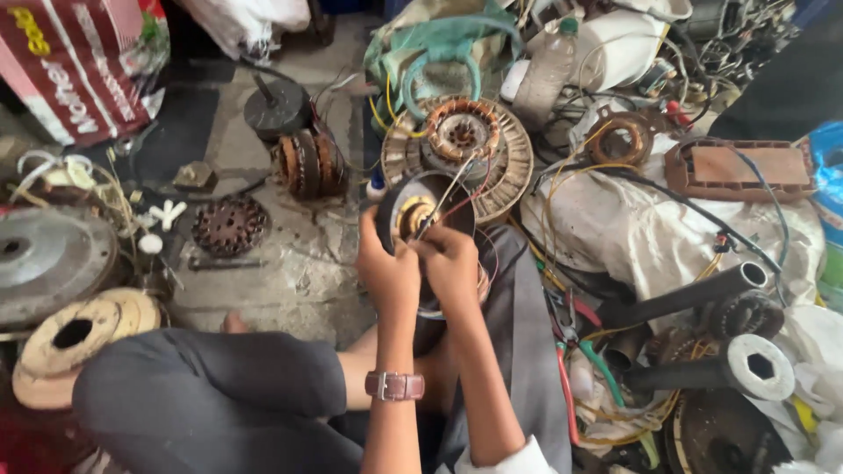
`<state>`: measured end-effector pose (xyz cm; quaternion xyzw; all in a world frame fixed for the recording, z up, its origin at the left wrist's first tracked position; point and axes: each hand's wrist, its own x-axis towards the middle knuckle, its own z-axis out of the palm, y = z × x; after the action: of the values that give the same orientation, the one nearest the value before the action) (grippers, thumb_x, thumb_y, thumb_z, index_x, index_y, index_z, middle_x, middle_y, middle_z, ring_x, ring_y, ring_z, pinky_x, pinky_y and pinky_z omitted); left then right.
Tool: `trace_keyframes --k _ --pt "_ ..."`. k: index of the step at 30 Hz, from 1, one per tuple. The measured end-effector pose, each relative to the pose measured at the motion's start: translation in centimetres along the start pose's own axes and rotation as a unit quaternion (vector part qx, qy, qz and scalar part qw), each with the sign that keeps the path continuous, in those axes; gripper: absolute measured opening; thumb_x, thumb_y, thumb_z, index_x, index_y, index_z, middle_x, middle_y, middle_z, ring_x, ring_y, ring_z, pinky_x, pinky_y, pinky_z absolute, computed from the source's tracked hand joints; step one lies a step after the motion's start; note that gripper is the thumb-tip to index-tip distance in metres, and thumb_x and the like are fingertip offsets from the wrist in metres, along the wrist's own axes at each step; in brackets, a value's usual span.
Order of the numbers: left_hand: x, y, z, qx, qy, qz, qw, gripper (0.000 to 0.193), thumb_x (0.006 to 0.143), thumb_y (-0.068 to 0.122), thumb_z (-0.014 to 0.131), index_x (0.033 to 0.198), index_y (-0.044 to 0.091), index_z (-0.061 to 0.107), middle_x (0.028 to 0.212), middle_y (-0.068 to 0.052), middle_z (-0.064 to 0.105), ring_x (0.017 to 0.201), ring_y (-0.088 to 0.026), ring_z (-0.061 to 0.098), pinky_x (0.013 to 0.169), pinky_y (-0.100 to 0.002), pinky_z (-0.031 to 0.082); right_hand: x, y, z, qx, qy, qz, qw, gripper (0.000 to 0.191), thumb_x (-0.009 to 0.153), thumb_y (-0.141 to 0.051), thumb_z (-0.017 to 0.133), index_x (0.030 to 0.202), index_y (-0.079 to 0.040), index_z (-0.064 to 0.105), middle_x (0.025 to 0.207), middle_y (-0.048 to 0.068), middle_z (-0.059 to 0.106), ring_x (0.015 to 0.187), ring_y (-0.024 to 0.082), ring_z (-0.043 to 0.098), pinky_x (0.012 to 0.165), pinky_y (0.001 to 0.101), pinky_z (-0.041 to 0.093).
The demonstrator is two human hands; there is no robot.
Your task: The person sits on the floor reassembling an electric fan motor. They route the motor's colored wires through the housing, fit the black cover onto the stator, test the wiring with a multimeter, and press and align the cover onto the motor assembly.
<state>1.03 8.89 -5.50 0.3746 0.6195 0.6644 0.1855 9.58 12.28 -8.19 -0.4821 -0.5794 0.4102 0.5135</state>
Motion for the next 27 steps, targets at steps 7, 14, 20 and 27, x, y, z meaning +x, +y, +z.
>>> trace_keyframes --k 7,14,20,27 --pt "-2.0 -0.8 -1.1 0.067 0.048 0.014 0.997 0.039 0.089 0.000 0.065 0.127 0.002 0.056 0.114 -0.023 0.071 0.108 -0.043 0.067 0.091 -0.046 0.050 1.6 -2.6 -1.7 0.214 0.119 -0.017 0.969 0.006 0.090 0.001 0.068 0.088 0.005 0.072 0.071 0.004 0.066 0.059 0.009 0.056 0.055 0.0228 0.042" --pt "-3.2 -1.6 -4.0 -0.010 0.057 0.010 0.998 0.036 0.092 -0.001 0.062 0.127 0.002 0.053 0.111 -0.022 0.070 0.104 -0.037 0.071 0.092 -0.043 0.052 5.8 -5.2 -7.1 0.255 0.195 -0.105 0.941 0.016 0.098 0.002 0.067 0.083 0.003 0.065 0.070 0.006 0.062 0.056 0.010 0.052 0.050 0.0246 0.035" --pt "-2.7 -2.1 -6.0 0.060 0.113 -0.048 0.991 0.034 0.093 0.004 0.064 0.126 0.004 0.055 0.102 -0.019 0.073 0.095 -0.034 0.074 0.085 -0.041 0.055 10.5 -4.2 -9.1 0.282 0.204 -0.119 0.930 0.014 0.098 0.001 0.067 0.084 0.004 0.069 0.071 0.006 0.065 0.056 0.011 0.055 0.051 0.0238 0.038" --pt "-2.4 -1.6 -5.7 0.040 0.137 0.048 0.989 0.032 0.093 -0.001 0.065 0.124 0.001 0.058 0.107 -0.019 0.070 0.099 -0.033 0.071 0.089 -0.040 0.054 10.1 -5.4 -8.7 0.229 0.149 -0.053 0.960 0.016 0.098 -0.008 0.069 0.087 0.003 0.068 0.073 0.003 0.067 0.056 0.011 0.060 0.051 0.0248 0.047"
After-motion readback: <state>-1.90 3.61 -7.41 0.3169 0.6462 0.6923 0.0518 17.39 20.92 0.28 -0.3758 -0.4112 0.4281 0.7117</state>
